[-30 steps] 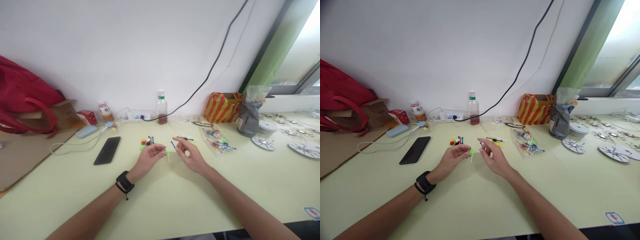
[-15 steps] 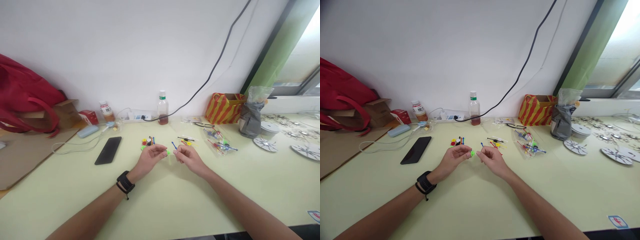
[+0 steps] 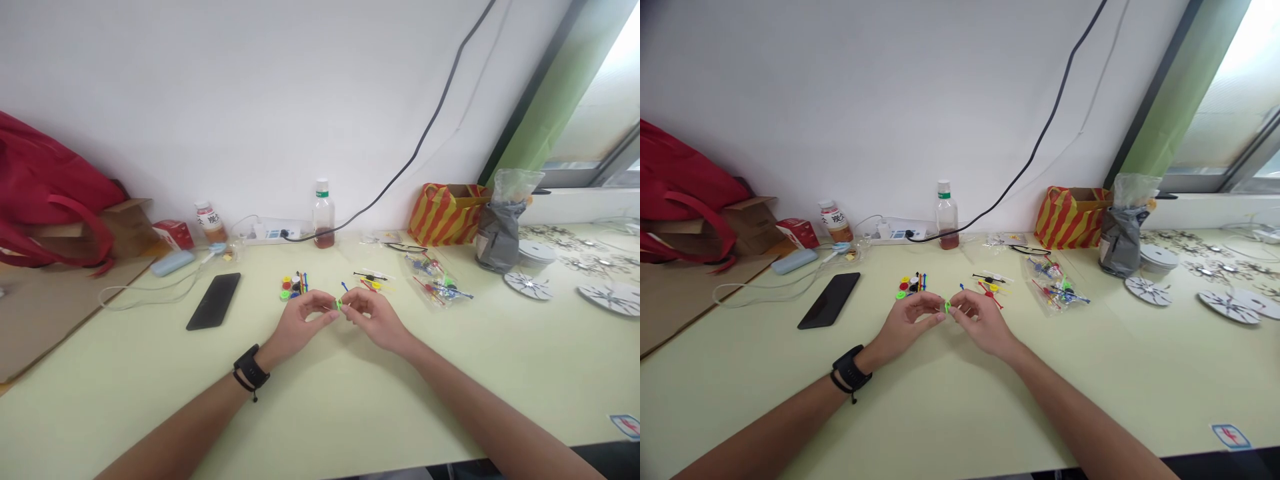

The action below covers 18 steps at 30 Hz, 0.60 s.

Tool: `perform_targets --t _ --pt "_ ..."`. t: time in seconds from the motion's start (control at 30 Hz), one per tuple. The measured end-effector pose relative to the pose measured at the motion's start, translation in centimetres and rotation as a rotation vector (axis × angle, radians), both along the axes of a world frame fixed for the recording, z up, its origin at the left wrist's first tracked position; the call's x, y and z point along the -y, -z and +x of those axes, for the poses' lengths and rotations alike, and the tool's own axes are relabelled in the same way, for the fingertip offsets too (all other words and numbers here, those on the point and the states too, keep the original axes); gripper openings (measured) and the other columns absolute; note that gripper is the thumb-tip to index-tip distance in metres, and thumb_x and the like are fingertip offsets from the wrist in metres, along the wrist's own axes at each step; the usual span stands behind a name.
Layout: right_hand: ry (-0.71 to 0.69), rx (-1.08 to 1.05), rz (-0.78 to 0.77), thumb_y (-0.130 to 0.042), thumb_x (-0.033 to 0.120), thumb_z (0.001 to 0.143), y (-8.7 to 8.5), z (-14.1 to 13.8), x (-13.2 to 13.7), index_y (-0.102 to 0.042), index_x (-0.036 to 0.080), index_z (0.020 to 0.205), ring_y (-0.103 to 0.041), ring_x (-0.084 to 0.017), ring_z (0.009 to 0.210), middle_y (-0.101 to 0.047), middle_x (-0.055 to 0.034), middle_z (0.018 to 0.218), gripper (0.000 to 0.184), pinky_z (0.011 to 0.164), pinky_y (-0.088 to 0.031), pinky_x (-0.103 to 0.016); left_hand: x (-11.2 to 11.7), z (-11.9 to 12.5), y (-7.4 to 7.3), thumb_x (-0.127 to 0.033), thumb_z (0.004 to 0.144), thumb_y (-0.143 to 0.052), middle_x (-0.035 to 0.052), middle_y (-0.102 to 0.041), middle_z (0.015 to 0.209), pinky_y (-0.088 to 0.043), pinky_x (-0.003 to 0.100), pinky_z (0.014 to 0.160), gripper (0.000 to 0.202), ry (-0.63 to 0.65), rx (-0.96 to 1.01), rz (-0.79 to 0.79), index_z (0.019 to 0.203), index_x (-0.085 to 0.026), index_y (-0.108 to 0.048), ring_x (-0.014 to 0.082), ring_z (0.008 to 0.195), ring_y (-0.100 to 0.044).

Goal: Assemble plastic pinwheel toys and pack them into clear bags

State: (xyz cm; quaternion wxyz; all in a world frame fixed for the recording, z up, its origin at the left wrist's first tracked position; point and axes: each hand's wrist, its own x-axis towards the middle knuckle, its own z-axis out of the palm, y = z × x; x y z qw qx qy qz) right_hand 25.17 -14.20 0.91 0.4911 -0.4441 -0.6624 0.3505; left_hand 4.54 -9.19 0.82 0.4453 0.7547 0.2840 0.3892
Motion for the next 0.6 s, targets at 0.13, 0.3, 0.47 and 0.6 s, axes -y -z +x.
perform_targets --t 0.13,0.3,0.47,0.6 --pt "0.21 0.098 0.131 -0.058 0.036 0.098 -1.3 1.8 -0.1 -0.061 0.021 0.097 -0.06 -0.016 0.068 -0.062 -0.0014 0.078 0.016 0.062 -0.048 -0.029 -0.2 -0.5 -0.1 -0.029 0.095 -0.066 0.0057 -0.072 0.116 -0.048 0.044 0.105 0.023 -0.16 -0.266 0.399 0.117 -0.024 -0.068 0.0235 0.113 -0.064" --pt "0.41 0.329 0.334 -0.052 0.024 0.099 -3.2 4.2 0.0 -0.057 0.022 0.097 -0.059 -0.017 0.073 -0.064 -0.0036 0.087 0.006 0.067 -0.046 -0.029 -1.4 -1.4 0.5 -0.024 0.095 -0.062 0.0093 -0.067 0.122 -0.043 0.049 0.108 0.026 -0.21 -0.525 0.627 0.12 -0.021 -0.068 0.0286 0.119 -0.056" --pt "0.392 0.539 0.183 -0.049 0.017 0.098 -3.6 4.6 0.6 -0.052 0.022 0.092 -0.055 -0.017 0.071 -0.061 -0.0034 0.084 0.008 0.062 -0.041 -0.027 -1.7 -1.6 0.6 -0.024 0.097 -0.058 0.0075 -0.071 0.112 -0.045 0.049 0.102 0.023 -0.188 -0.604 0.617 0.117 -0.021 -0.068 0.0288 0.109 -0.055" --pt "0.158 0.914 -0.245 -0.049 0.003 0.088 -2.9 4.3 1.2 -0.041 0.021 0.07 -0.043 -0.014 0.056 -0.051 -0.0019 0.07 0.027 0.052 -0.025 -0.028 -1.4 -1.4 0.6 -0.024 0.097 -0.059 0.0052 -0.073 0.105 -0.046 0.045 0.094 0.017 -0.181 -0.562 0.551 0.111 -0.023 -0.068 0.0283 0.105 -0.055"
